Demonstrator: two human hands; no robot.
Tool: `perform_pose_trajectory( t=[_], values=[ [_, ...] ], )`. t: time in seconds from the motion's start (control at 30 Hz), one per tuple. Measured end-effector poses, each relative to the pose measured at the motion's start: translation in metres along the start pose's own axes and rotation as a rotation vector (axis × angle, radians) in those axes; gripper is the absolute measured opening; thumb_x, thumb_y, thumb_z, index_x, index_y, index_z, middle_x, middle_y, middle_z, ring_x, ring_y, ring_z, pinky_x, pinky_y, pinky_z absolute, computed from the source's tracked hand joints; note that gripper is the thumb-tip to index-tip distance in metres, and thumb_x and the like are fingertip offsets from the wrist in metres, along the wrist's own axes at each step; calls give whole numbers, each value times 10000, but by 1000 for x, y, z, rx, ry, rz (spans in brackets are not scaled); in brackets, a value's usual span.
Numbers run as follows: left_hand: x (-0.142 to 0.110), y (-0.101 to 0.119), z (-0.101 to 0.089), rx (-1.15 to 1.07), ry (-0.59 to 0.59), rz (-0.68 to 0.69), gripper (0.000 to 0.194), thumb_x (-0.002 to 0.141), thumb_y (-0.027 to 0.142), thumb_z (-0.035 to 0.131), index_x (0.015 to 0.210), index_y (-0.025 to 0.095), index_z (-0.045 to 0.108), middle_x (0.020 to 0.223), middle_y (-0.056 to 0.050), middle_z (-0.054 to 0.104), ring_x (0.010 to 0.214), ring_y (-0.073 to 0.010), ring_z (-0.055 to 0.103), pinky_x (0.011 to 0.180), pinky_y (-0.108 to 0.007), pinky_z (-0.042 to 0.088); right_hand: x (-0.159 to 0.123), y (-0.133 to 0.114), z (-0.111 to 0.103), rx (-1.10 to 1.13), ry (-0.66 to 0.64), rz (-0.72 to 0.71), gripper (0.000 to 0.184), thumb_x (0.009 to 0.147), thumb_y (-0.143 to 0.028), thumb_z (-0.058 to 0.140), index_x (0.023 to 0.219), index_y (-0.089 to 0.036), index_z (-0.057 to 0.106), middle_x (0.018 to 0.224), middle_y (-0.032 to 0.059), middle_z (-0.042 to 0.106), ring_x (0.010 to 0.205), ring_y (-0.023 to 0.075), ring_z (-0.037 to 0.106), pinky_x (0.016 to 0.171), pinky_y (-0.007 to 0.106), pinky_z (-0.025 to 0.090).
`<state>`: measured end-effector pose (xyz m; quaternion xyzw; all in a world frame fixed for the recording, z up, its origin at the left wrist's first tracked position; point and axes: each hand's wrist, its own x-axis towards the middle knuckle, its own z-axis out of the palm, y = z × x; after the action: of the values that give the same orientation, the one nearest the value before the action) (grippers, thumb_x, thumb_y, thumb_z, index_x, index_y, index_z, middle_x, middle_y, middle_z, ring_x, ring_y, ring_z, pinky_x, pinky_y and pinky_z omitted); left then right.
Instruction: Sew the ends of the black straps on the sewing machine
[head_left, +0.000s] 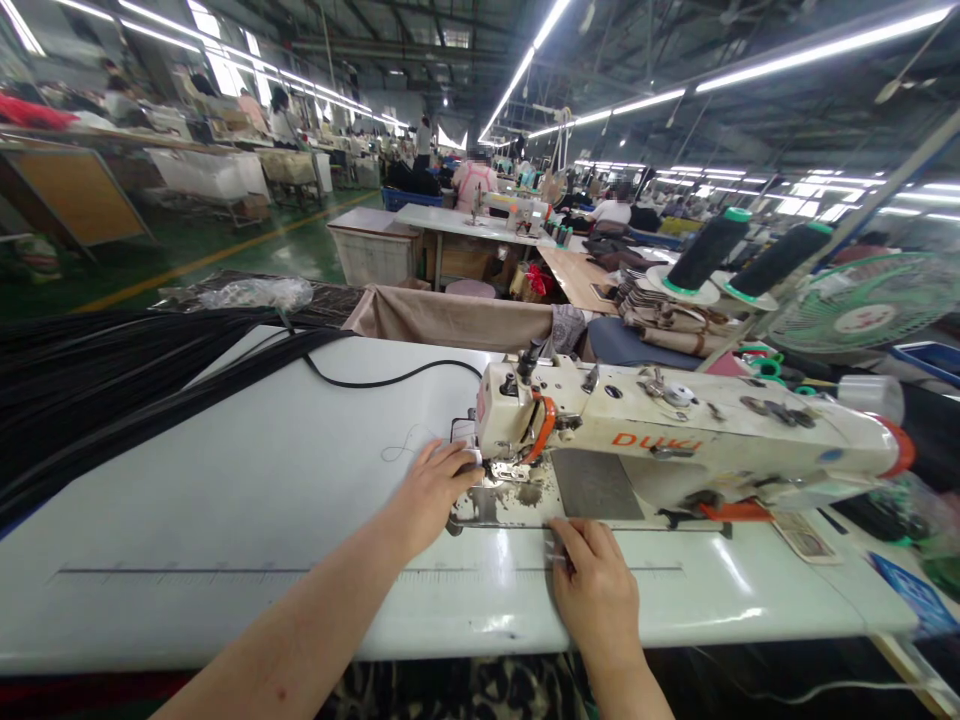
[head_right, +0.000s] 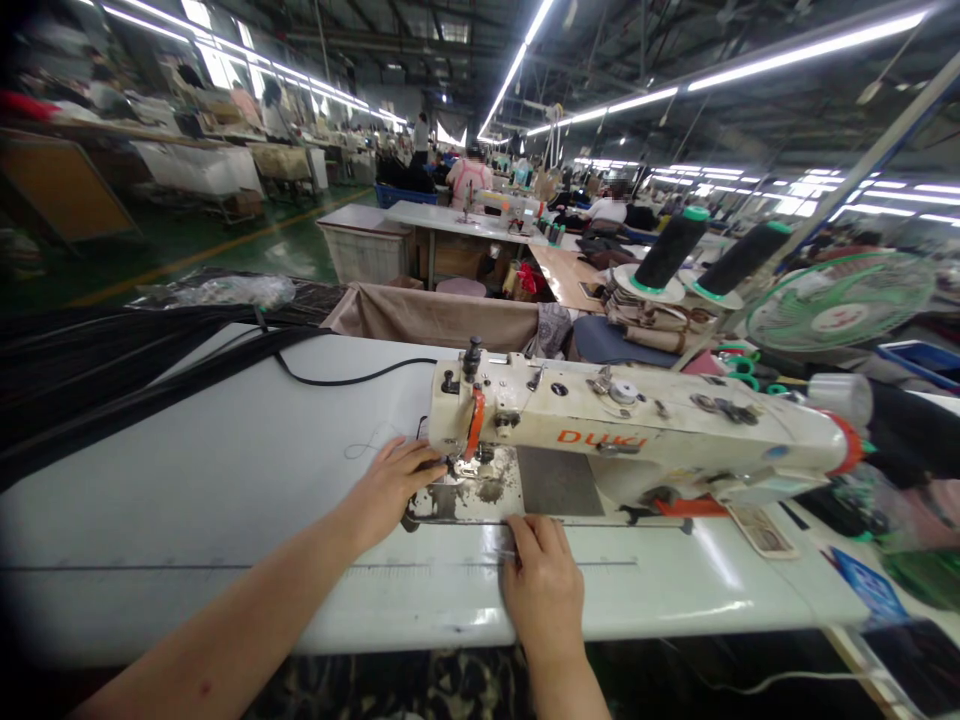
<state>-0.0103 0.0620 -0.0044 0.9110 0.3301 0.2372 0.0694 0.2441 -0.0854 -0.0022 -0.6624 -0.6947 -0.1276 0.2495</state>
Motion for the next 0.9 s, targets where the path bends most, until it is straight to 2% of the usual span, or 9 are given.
perform_pose_trajectory(
  t=[0.3,0.43,0.5,0.7,0.9],
  values=[
    [3,-3,3,-42,-4,-53,542,913,14,512,1327,322,678,1418,-55,649,1429,-283,481,1218,-580,353,1,-3,-1,15,60,16,422,781,-36,543,1131,-222,689,977,65,669,960,238,615,815,335,533],
    [18,-13,6,-139,25,-76,472,915,35,517,1275,274,708,1380,-69,664,1397,-259,519,1197,-500,436,3,-4,-2,18,39,26,426,776,-27,542,1131,-221,677,996,64,668,972,239,607,850,343,527],
    [30,-20,8,-159,37,-85,430,940,74,502,1289,232,699,1402,-98,641,1409,-272,510,1192,-489,453,4,-5,-2,19,34,41,412,778,-30,537,1114,-226,675,993,63,668,974,242,608,847,349,525],
    [63,-36,14,-168,-21,-9,260,977,239,606,1195,239,747,1487,-85,580,1406,-277,518,1213,-451,440,5,-6,-2,13,41,46,395,770,-51,532,1091,-231,675,976,68,666,957,248,609,829,360,523],
    [62,-38,4,-131,-69,-11,353,917,272,720,1267,229,700,1442,-103,599,1464,-306,437,1246,-475,377,5,-6,-3,7,23,60,386,790,-52,539,1105,-229,674,993,68,670,980,246,610,854,351,520]
  ],
)
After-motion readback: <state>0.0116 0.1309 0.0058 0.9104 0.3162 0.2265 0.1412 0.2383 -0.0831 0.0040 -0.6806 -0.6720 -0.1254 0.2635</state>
